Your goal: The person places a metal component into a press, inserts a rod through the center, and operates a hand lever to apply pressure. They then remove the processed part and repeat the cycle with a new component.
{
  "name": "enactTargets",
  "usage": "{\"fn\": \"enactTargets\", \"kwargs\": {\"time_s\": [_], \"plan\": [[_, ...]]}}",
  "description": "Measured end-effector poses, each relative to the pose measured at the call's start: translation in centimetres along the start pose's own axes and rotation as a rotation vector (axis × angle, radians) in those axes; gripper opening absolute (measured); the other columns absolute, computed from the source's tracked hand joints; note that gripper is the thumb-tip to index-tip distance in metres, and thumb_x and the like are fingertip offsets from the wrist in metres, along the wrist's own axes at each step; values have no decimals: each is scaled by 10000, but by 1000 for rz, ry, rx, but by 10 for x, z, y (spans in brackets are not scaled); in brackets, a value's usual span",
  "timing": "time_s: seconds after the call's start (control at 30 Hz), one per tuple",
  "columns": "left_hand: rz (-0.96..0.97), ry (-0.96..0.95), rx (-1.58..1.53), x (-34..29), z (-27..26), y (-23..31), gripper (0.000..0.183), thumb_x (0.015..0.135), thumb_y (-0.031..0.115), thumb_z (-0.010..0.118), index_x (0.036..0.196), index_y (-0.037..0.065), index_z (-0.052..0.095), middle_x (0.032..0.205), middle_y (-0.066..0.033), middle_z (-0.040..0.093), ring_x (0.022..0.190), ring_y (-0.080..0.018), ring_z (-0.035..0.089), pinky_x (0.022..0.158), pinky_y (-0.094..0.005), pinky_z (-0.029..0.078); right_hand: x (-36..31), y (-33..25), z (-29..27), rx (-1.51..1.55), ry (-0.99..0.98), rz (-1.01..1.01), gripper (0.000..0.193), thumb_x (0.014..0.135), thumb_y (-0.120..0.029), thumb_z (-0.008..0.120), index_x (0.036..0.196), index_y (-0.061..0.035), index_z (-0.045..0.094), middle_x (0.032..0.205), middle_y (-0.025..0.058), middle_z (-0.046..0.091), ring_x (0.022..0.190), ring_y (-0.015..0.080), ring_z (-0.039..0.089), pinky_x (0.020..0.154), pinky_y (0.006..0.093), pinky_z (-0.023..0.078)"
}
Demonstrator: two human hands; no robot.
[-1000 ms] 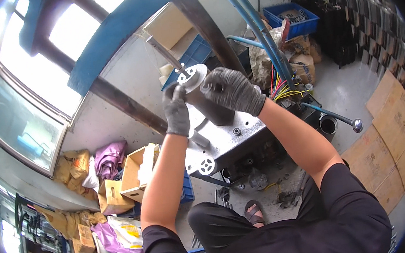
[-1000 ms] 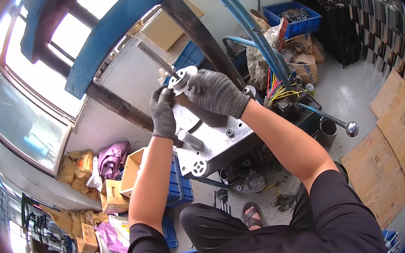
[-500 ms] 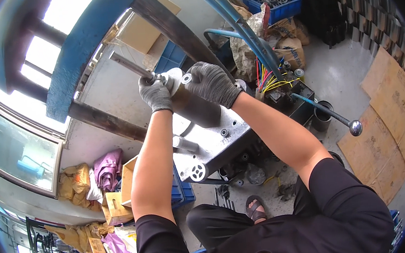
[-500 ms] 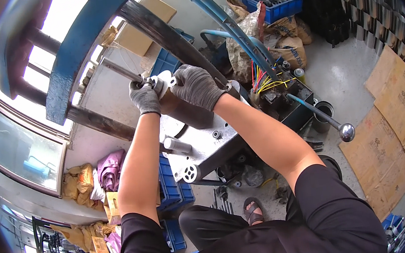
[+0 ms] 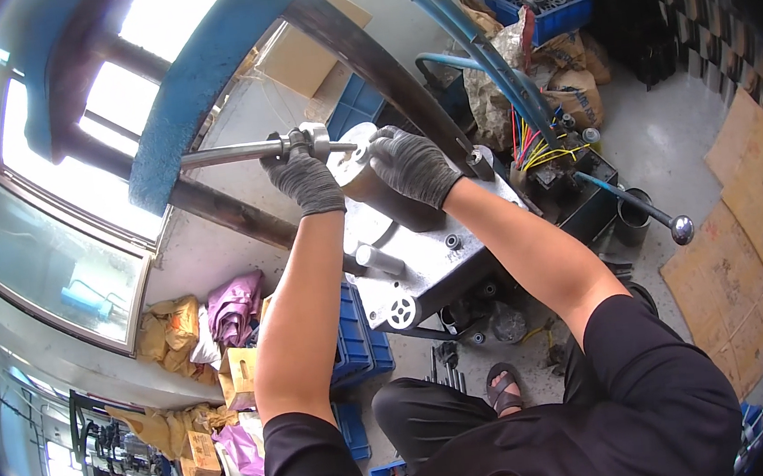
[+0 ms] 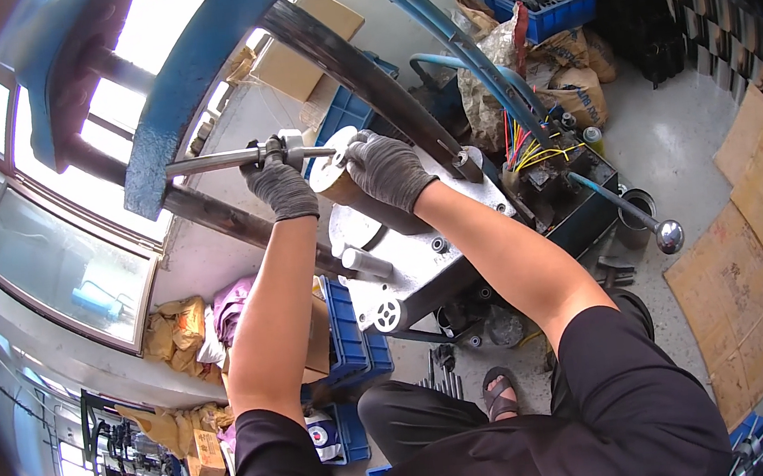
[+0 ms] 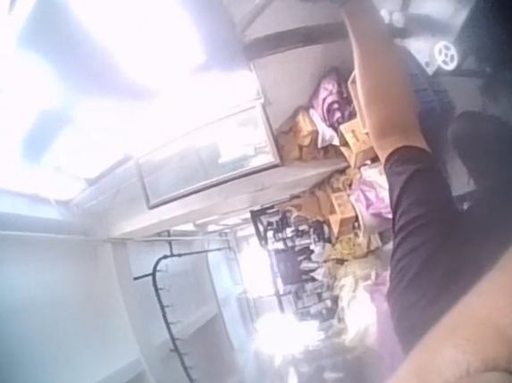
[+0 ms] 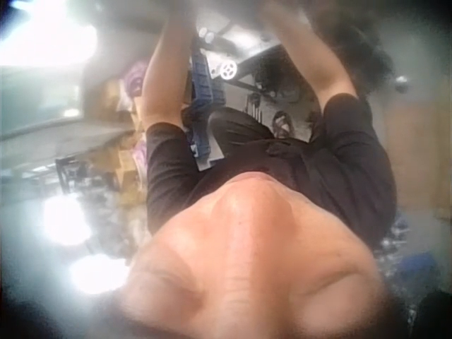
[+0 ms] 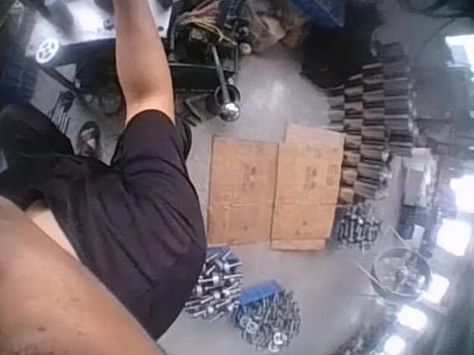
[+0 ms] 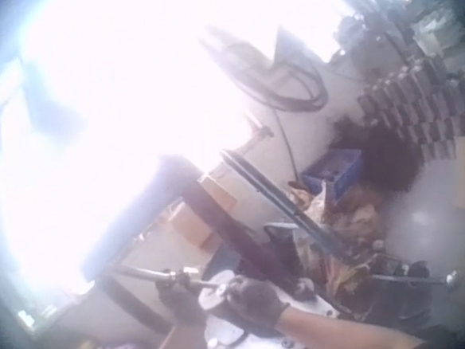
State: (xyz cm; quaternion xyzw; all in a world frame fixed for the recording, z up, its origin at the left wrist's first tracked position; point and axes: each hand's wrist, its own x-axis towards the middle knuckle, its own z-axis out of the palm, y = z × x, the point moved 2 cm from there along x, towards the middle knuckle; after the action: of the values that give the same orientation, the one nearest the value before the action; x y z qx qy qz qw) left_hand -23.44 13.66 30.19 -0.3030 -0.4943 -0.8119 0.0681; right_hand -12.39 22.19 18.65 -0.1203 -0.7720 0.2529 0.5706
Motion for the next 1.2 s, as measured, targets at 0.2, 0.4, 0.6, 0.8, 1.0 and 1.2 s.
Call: {"fn": "enactTargets", "kwargs": {"time_s": [0.2,0.4,0.6,0.8,1.0,1.2], "plan": [[-11,-38,34,3,-1,-17,343,950,-8,751,1238,40,571,1076,-78,645,927,-174,676,828,-300,600,12,-19,-39,-16,47,-45,113,952,-129,665,1032,-57,700,961,170,722,906,380,719,830,455,593],[-19,-86,60,17,-6,-27,348,943,-91,678,1193,61,492,981,-35,549,719,-112,603,593,-245,570,22,-68,-109,65,-3,-95,104,936,-144,689,1001,-64,708,951,160,725,904,364,721,838,452,584],[120,-186,324,30,5,-40,282,945,-19,717,1146,39,528,950,-14,560,847,-131,593,835,-285,532,10,-151,-218,-68,-88,-224,93,944,-167,680,971,-78,674,877,130,691,826,344,716,766,425,591],[84,-195,285,48,-11,-59,295,935,-15,720,1159,44,538,979,-30,573,876,-151,594,855,-296,524,-32,-178,-285,-473,-390,-179,208,926,-249,723,1029,-72,688,882,126,666,885,356,702,830,476,556],[0,-249,131,45,2,-60,325,923,-31,737,1160,56,533,983,-22,565,855,-140,592,823,-287,541,-93,-138,-349,-1080,-972,12,267,958,-349,655,1052,-110,731,986,124,717,1000,307,717,1028,502,480],[-54,-265,197,46,5,-52,289,919,-51,709,1100,59,512,929,-31,573,809,-147,605,760,-300,573,-83,-111,-330,-1059,-677,-63,202,931,-197,659,1096,-85,689,1058,131,706,1009,290,697,873,428,523]]}}
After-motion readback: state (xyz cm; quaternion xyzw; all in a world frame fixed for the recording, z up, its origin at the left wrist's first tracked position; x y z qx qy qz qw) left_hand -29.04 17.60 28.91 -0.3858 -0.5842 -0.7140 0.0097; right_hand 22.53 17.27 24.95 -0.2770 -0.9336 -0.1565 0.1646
